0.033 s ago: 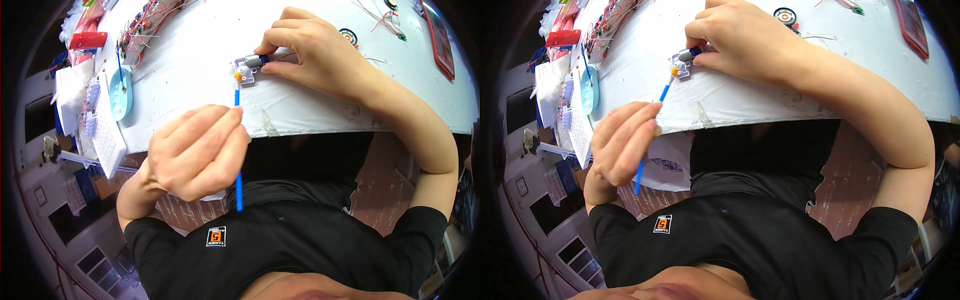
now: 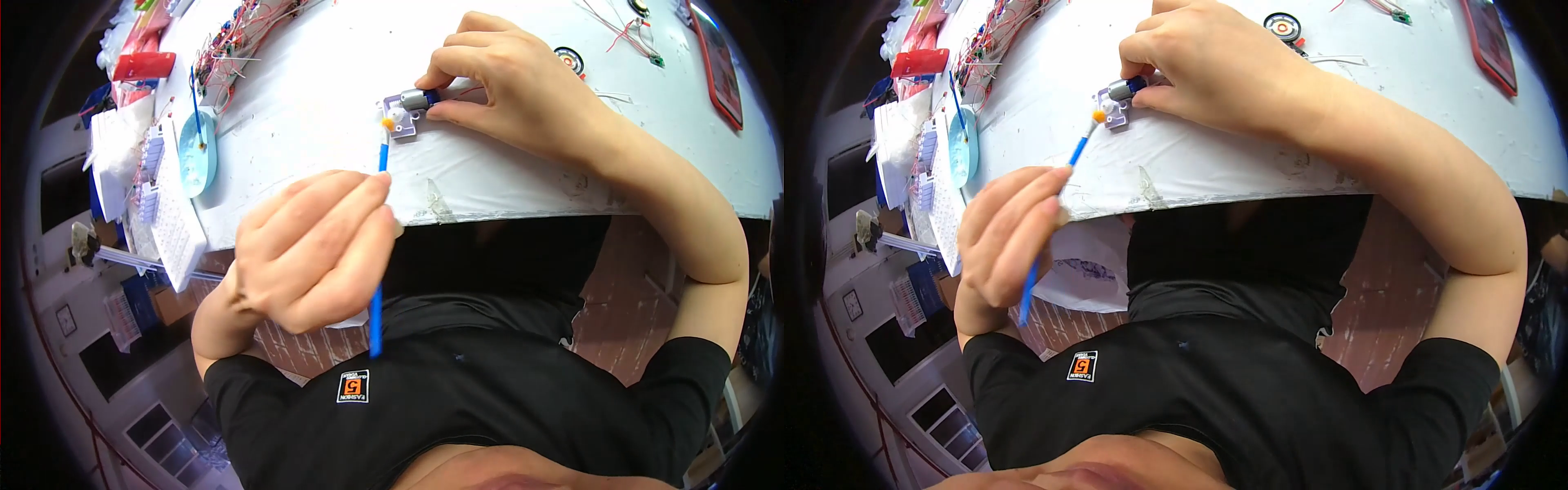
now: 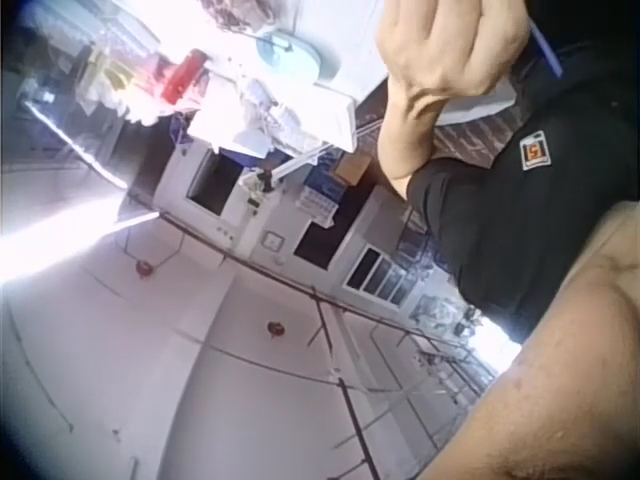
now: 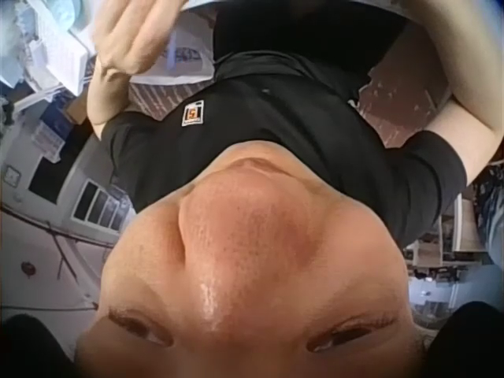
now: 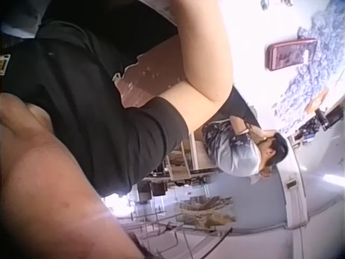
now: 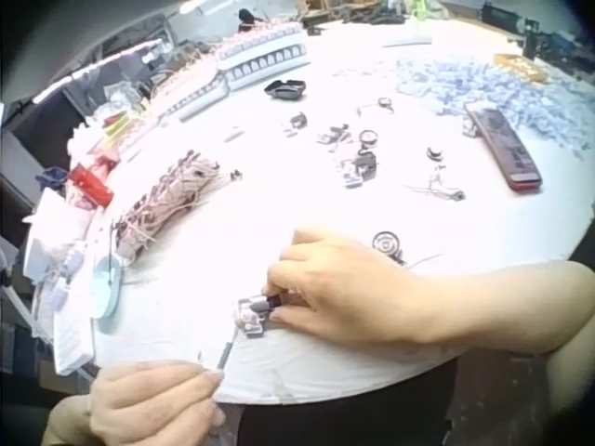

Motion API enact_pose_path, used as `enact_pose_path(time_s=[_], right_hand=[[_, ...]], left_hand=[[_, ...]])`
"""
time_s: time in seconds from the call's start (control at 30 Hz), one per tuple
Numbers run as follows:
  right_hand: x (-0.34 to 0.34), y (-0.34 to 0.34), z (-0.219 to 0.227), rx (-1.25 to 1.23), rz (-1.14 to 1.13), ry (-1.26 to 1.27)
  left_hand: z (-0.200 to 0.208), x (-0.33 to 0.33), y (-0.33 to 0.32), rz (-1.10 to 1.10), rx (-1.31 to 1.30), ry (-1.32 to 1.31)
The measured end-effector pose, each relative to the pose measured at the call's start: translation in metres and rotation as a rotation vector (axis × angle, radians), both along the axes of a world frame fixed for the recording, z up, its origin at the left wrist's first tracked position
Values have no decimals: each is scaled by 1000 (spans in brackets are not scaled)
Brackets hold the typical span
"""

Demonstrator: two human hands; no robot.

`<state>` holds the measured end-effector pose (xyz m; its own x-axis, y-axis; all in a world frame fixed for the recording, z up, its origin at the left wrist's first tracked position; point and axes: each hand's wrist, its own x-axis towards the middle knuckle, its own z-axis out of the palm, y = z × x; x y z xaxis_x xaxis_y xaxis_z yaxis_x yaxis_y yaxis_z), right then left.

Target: The person assembles small electronic toy components by applying glue to plastic housing, electronic motors, speakers, and wires with an applicator stick, then fitting the plastic parts together by hand.

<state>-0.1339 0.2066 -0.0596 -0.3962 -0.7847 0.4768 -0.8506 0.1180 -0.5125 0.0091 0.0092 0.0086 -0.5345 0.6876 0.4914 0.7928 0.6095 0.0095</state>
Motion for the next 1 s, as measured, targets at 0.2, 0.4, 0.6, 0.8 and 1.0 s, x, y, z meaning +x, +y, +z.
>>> enact_pose_path(time_s=[0.2,0.4,0.6,0.8,1.0], right_hand=[[1,-3,-1,-15,1,6],[0,-5,-1,-39,7,36],[0,-5,-1,-14,1,21],[1,-5,-1,-4,1,9],[-3,-8,-12,-62,3,38]], left_hand=[[-3,-7,-5,10,-4,15],[-4,-2,-10,-13,34,-18],[1,-2,-9,1,34,7],[-11,-4,-8,-30,38,38],[-5,17,-29,89,97,-13]])
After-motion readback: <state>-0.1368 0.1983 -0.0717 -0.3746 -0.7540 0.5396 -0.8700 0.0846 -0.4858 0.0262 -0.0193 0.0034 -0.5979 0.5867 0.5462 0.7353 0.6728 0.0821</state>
